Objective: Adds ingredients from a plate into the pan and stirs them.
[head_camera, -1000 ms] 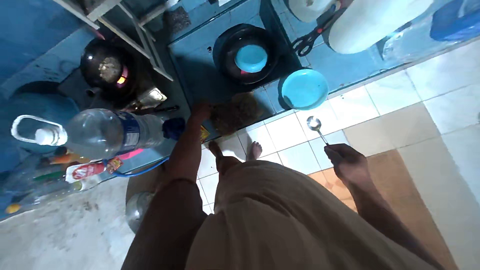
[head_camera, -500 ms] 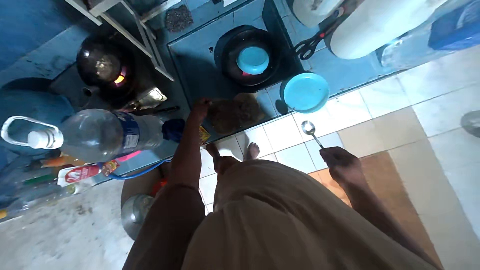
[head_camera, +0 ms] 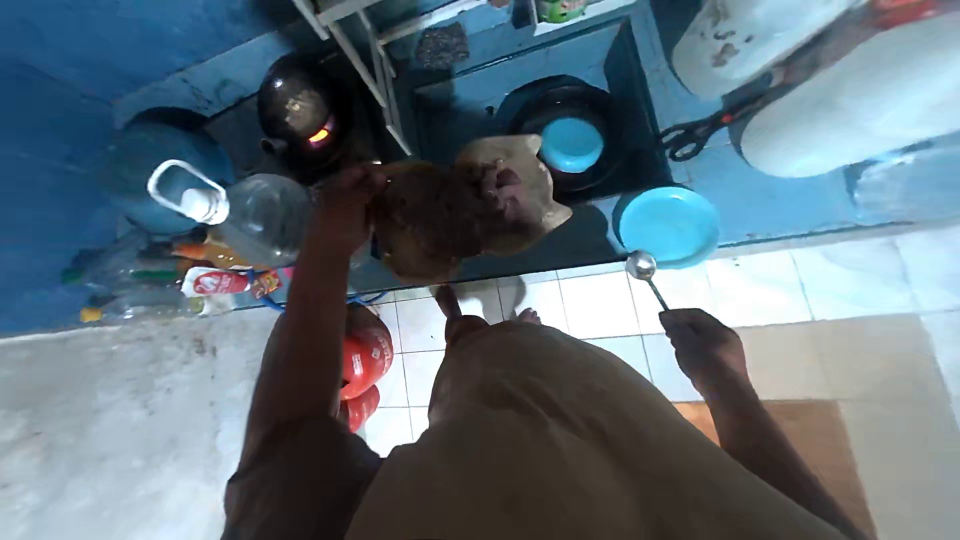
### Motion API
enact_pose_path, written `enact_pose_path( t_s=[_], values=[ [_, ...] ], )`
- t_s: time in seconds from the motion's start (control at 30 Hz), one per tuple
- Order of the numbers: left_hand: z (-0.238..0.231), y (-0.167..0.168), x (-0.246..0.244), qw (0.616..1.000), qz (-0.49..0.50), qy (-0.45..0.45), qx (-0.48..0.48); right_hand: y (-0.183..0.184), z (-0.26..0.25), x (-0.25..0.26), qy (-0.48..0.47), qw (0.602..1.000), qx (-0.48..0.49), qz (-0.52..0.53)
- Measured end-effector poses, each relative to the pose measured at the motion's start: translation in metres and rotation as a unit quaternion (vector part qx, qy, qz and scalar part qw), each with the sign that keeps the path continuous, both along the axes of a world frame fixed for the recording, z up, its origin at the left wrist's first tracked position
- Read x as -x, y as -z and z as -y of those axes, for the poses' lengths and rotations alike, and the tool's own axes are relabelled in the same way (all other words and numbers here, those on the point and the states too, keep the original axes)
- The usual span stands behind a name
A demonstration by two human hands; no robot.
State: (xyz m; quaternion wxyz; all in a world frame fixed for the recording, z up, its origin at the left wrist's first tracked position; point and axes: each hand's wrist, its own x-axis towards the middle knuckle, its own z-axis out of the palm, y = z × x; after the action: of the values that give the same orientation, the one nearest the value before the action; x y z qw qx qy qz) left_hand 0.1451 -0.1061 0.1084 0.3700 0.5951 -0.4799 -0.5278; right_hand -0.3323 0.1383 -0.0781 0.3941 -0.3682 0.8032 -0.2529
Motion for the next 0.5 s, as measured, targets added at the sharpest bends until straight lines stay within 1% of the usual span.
enact_pose_path(
  t_s=[0.07, 0.1, 0.17, 0.23, 0.3, 0.4, 0.5],
  values=[
    [-0.012, -0.052, -0.019, 0.999, 0.029, -0.029, 0.023, -0.003, 0.015, -0.004, -0.027, 0.999, -0.023, -0.015],
    [-0.017, -0.074, -0.033, 0.999, 0.023, -0.037, 0.027, -0.002, 0.022, -0.007, -0.037, 0.999, -0.026, -0.019],
    [-0.022, -0.109, -0.067, 0.998, -0.02, -0.06, 0.03, -0.001, 0.034, -0.015, -0.048, 0.999, -0.021, -0.015],
    [-0.023, -0.136, -0.105, 0.995, -0.023, -0.088, 0.045, 0.0, 0.044, -0.025, -0.066, 0.998, -0.008, -0.016],
    [-0.022, -0.154, -0.152, 0.99, -0.021, -0.129, 0.057, 0.004, 0.053, -0.036, -0.087, 0.996, -0.001, -0.029],
    [-0.014, -0.173, -0.209, 0.97, -0.018, -0.231, 0.071, 0.003, 0.065, -0.057, -0.108, 0.993, -0.008, -0.042],
    [0.009, -0.168, -0.259, 0.95, 0.007, -0.3, 0.084, -0.005, 0.074, -0.084, -0.092, 0.995, -0.003, -0.038]
  ],
)
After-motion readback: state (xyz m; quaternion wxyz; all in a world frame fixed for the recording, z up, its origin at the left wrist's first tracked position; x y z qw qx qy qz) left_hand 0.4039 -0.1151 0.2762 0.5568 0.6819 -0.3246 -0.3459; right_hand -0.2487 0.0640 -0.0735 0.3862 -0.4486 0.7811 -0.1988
